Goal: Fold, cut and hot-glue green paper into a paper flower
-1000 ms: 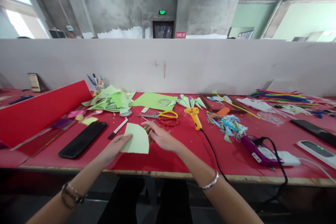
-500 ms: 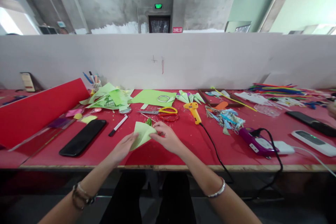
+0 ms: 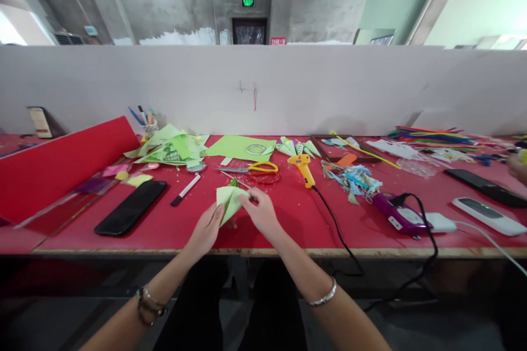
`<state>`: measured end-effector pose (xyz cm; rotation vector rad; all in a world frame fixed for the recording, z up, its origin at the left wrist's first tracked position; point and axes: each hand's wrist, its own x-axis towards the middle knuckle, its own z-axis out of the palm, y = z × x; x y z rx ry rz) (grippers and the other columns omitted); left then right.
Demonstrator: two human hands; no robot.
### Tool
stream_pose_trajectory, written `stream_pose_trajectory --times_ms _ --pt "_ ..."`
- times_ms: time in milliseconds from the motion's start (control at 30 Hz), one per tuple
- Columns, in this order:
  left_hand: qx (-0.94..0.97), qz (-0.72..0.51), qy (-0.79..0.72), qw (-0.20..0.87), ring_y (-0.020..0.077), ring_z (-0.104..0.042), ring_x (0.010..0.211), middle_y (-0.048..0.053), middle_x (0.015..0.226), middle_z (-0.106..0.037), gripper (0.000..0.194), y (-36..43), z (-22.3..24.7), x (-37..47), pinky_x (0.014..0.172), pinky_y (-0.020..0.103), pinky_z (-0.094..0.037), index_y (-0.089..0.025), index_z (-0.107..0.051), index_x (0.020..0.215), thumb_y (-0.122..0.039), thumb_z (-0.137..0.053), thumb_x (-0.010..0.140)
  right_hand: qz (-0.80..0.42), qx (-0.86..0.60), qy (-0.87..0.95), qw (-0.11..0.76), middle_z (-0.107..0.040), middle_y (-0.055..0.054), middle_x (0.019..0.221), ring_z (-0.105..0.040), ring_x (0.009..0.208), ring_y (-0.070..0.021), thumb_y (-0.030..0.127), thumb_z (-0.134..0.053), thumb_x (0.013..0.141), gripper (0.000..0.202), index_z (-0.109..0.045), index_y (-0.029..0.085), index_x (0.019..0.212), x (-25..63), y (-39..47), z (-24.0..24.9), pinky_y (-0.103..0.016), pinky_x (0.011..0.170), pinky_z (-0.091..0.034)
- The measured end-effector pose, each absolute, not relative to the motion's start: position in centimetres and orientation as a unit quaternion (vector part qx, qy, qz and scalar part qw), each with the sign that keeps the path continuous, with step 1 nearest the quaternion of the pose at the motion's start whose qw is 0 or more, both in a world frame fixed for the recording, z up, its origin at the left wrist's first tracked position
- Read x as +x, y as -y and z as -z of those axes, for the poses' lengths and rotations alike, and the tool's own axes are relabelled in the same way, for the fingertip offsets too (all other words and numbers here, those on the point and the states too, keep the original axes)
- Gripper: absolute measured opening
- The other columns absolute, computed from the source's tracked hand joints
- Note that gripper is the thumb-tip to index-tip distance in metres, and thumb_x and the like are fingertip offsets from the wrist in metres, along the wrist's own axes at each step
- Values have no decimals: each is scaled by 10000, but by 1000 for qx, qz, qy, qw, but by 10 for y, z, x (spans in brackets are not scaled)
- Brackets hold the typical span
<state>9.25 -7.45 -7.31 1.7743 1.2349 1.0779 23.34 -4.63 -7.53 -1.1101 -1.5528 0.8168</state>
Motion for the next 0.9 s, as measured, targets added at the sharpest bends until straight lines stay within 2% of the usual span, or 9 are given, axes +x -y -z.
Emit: stream_pose_trajectory --times_ms 100,267,333,433,567,800,900 --pt "719 -385 -504 283 196 -553 880 108 943 -605 406 74 76 93 784 291 -399 -125 -517 1026 -372 -237 866 -302 -475 633 531 -436 25 578 -417 559 -100 334 -468 744 214 -441 171 609 229 45 79 -210 521 -352" --pt "735 -287 -589 178 217 -579 732 113 788 -621 426 71 78 95 632 297 -404 -124 -554 923 -335 -188 872 -195 -492 651 544 -395 33 577 -391 544 -94 296 -462 753 217 -385 182 584 225 47 79 -211 523 -327" --pt "739 -262 -602 151 224 -588 731 120 785 -629 425 69 77 97 620 295 -405 -118 -555 952 -314 -186 871 -181 -491 655 545 -388 32 576 -382 539 -93 287 -456 755 219 -376 184 579 224 48 78 -210 521 -323" --pt "753 -251 -597 119 222 -593 821 138 960 -622 420 69 77 101 655 283 -422 -127 -466 1147 -298 -201 871 -188 -495 650 545 -399 29 576 -388 542 -96 294 -455 754 223 -381 185 574 223 48 79 -213 523 -328" --pt "761 -254 -590 90 208 -557 964 138 1214 -494 440 68 81 107 719 264 -441 -154 -325 1279 -274 -224 868 -225 -505 629 547 -452 17 583 -424 555 -107 314 -454 755 215 -432 178 590 222 49 81 -222 530 -340" --pt "768 -202 -607 38 224 -584 928 164 1179 -515 464 66 86 109 634 265 -471 -134 -297 1292 -331 -223 878 -252 -464 631 569 -446 9 601 -433 572 -108 334 -386 805 268 -453 175 600 224 50 80 -220 541 -346" --pt "763 -182 -619 19 224 -607 868 169 1147 -537 462 66 87 109 608 276 -476 -130 -284 1298 -321 -243 878 -244 -469 645 552 -465 4 634 -448 596 -112 340 -457 770 225 -485 172 623 224 50 81 -220 551 -355"
